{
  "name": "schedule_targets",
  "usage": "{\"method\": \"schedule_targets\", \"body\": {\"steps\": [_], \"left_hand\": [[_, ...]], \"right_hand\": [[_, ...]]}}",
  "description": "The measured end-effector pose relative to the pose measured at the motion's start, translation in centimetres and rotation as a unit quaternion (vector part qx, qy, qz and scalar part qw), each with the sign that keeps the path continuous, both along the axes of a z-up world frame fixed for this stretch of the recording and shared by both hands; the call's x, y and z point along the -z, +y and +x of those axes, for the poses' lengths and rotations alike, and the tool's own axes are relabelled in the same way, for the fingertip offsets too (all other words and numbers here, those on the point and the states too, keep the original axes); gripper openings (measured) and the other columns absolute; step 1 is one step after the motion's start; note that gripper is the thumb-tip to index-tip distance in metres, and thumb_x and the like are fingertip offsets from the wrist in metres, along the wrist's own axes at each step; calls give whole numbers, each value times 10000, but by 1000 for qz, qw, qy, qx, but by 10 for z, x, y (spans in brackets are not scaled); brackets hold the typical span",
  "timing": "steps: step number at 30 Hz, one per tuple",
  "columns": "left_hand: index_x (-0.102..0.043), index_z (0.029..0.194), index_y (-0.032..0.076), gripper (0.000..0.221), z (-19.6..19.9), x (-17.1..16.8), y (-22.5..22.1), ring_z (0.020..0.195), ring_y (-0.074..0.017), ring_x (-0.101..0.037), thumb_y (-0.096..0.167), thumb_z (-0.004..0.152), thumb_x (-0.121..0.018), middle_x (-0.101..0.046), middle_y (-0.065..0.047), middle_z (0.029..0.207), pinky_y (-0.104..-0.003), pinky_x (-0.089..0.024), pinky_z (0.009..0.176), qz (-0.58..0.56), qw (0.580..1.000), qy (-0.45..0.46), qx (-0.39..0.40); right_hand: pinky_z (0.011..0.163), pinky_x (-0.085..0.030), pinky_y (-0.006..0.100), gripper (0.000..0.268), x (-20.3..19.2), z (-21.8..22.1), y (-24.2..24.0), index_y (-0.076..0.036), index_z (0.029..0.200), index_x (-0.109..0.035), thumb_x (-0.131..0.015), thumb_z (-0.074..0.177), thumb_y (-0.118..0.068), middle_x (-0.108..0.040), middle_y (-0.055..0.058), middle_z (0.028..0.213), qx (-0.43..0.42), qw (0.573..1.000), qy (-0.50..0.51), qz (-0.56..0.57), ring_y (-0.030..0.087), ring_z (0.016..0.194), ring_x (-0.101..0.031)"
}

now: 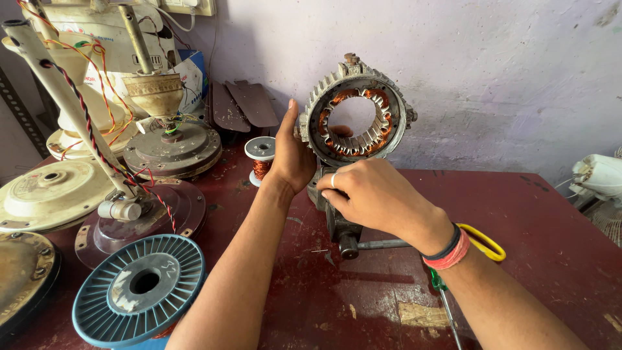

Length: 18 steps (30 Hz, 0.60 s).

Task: The person winds copper wire into the slots of a motor stator held in a bench vise. They pull wire from a large blue spool, insert it into the stator slots, and use their fingers to push and arrange the wire within the slots.

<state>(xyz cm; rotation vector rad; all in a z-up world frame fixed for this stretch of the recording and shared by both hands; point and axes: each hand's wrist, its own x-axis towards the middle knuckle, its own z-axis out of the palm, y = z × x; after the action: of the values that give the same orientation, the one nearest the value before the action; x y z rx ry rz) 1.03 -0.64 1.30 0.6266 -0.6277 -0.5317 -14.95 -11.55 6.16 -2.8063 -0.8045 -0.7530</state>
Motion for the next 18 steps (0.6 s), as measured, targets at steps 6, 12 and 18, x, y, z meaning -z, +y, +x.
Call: {"method": "schedule_targets", "body": {"steps": [6, 12, 18], "left_hand": [[-620, 1305, 12, 780, -2, -2, 0, 1027, -356, -687, 670, 1006, -330, -712, -254, 1092, -488, -551, 963, 18, 1000, 6, -4], [-628, 1309, 27, 792, -2, -3, 2, 1074, -337, -688, 680, 998, -305, -729, -235, 1110, -476, -524, 1003, 39, 999, -16, -24], [-651, 1284, 32, 813, 0, -2, 4, 1110, -318, -681, 693, 987, -283, -750, -218, 1120, -459, -486, 1045, 81, 995, -30, -44]], "right_hand": [[646, -555, 446, 104, 1, -1, 1, -79, 867, -802, -709, 838, -115, -744, 142, 762, -2, 1000, 12, -7, 339, 680, -711], [664, -568, 428, 113, -14, -9, -9, -48, 866, -792, -721, 812, -117, -763, 141, 816, 22, 999, 30, 14, 337, 715, -726], [703, -574, 416, 145, -22, -13, -15, -36, 894, -798, -717, 817, -129, -772, 139, 851, 68, 995, 69, 4, 323, 736, -739]]}}
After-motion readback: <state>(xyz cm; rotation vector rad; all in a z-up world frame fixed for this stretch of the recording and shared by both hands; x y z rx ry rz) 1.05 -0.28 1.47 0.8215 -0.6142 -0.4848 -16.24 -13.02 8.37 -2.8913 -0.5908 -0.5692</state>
